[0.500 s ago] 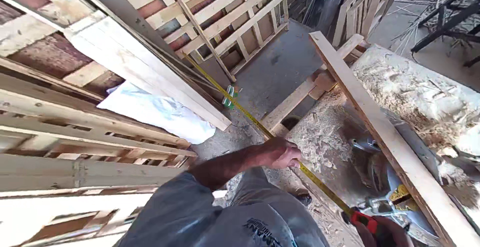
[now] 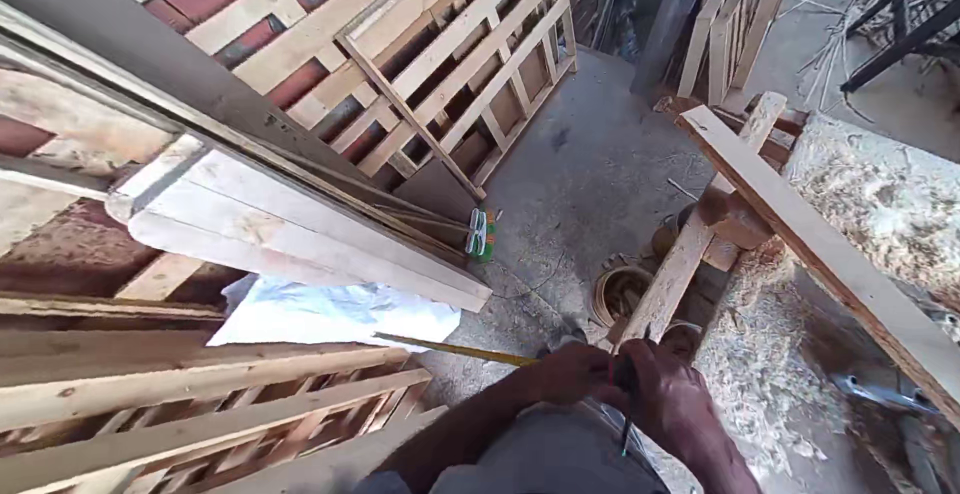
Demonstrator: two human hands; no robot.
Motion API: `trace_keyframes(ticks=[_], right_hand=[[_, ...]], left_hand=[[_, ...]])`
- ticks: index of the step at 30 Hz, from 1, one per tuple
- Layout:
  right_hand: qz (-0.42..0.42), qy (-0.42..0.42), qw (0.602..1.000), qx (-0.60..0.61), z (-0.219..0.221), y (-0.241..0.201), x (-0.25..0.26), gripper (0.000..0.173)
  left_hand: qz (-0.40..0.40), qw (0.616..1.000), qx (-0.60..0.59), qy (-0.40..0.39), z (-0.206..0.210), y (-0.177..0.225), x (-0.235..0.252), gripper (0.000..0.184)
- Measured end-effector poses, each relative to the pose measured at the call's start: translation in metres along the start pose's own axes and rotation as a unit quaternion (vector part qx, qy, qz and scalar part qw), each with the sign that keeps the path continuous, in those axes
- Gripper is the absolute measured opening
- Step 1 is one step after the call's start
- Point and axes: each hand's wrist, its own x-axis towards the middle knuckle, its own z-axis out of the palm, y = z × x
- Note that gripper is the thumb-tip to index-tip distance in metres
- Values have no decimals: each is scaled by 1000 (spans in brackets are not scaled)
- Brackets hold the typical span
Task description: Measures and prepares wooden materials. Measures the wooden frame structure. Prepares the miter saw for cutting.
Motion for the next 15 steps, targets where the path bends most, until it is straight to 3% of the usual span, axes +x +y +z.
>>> trace_keyframes(ticks=[3,6,9,13,15], right_hand=[[49,-173,981,77,-8,-8,59,76],[83,-290,922,245,-12,6,121,63],[146,-268,893,331,-11,21,175,54],[186,-207,931,237,-64,6,251,50],[175,-177,951,183,-102,-5,287,49]], left_hand=[[-1,999,-7,-44,-55,-15,12,23],[32,996,-14,-85,-114,-30,38,20],[46,989,-13,-141,-169,-39,85,20],[39,982,1,-184,-255,-25,151,24],[76,987,46,-136,-301,-12,172,23]])
